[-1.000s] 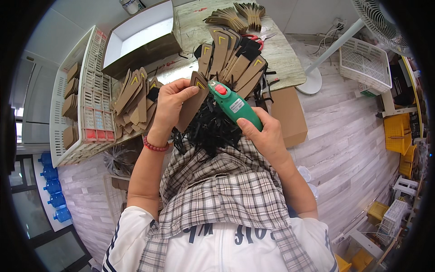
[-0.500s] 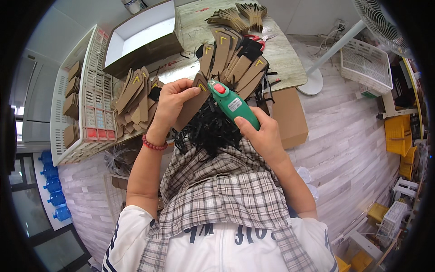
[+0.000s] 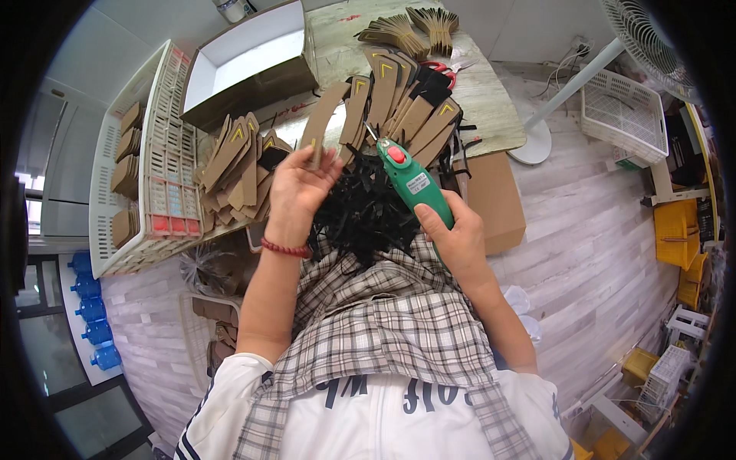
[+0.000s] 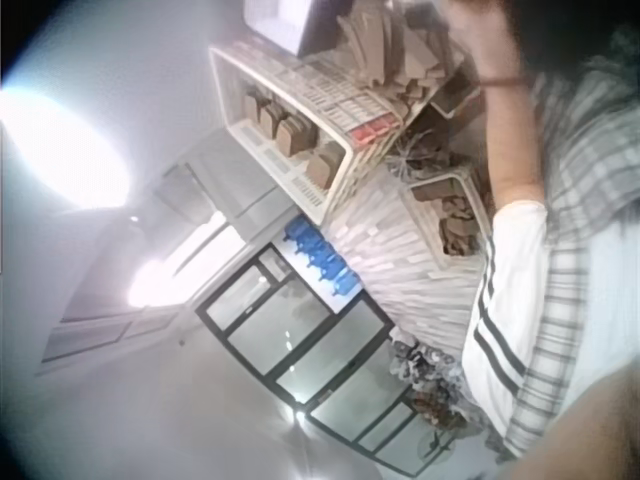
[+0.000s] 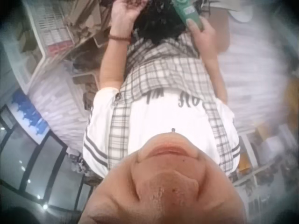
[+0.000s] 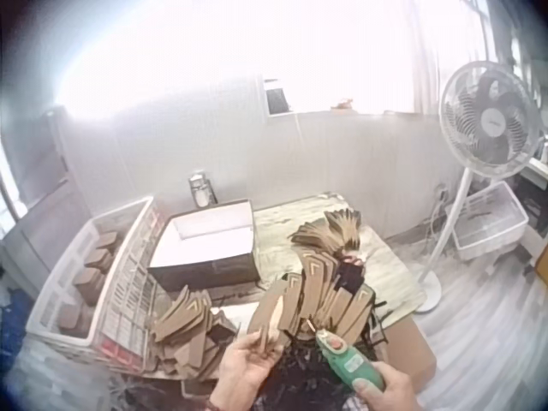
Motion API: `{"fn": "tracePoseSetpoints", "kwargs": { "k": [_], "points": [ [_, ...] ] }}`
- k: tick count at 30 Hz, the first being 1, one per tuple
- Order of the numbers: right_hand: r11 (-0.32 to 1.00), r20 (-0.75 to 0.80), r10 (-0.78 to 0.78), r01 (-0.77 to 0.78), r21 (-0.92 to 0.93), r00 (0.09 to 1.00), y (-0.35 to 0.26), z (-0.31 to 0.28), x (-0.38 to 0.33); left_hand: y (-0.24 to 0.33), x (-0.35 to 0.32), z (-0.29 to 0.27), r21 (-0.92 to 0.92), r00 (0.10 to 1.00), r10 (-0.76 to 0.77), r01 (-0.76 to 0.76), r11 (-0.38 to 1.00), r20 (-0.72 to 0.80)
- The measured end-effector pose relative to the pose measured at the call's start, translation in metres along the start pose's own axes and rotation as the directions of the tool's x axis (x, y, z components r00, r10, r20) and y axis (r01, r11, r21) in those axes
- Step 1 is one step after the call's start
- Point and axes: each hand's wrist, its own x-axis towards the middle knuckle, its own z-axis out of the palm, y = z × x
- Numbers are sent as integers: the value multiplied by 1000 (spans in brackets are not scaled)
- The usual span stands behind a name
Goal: The person uses a hot glue gun to apply glue to small rectangular cardboard pieces and attaches them to black fabric strips. They handle each piece one at a time, applying glue and pressing it onto the fabric, then placing the finished items on the table.
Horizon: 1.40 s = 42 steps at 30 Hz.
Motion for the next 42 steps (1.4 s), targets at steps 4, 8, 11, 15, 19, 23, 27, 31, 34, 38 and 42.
{"fn": "tracePoseSetpoints", "kwargs": {
  "k": [4,8,11,15,19,23,27,31,34,38,42],
  "points": [
    [1000,1,12,-12,-21,1000,1,3,-4,-26,-15,-1,-95,941,-260,286,954,217],
    [995,1,17,-17,-102,1000,-2,-1,-10,-27,-29,20,184,943,-26,-38,982,332],
    [993,14,15,-13,-121,1000,-3,-2,-15,-23,-28,25,270,929,114,-217,938,351],
    [990,25,16,-13,-137,1000,-5,-1,-18,-22,-27,28,365,892,260,-396,842,368],
    [992,41,13,-7,-130,999,-6,-2,-19,-18,-25,27,399,880,277,-430,810,386],
    [993,61,14,-6,-120,998,-9,-2,-17,-17,-26,30,412,872,289,-450,793,395],
    [992,61,23,-15,-127,998,-11,-3,-16,-20,-27,31,404,877,287,-441,802,386],
    [990,61,23,-14,-141,998,-11,-3,-15,-20,-27,30,416,883,265,-424,804,388],
    [991,63,25,-17,-135,998,-11,-3,-14,-21,-28,28,428,892,236,-400,811,387],
    [990,61,-2,10,-139,998,-8,-3,-11,-23,-29,28,439,898,214,-382,813,386],
    [991,61,21,-12,-136,998,-13,-1,-9,-24,-34,32,434,904,190,-357,827,382]
  ]
}}
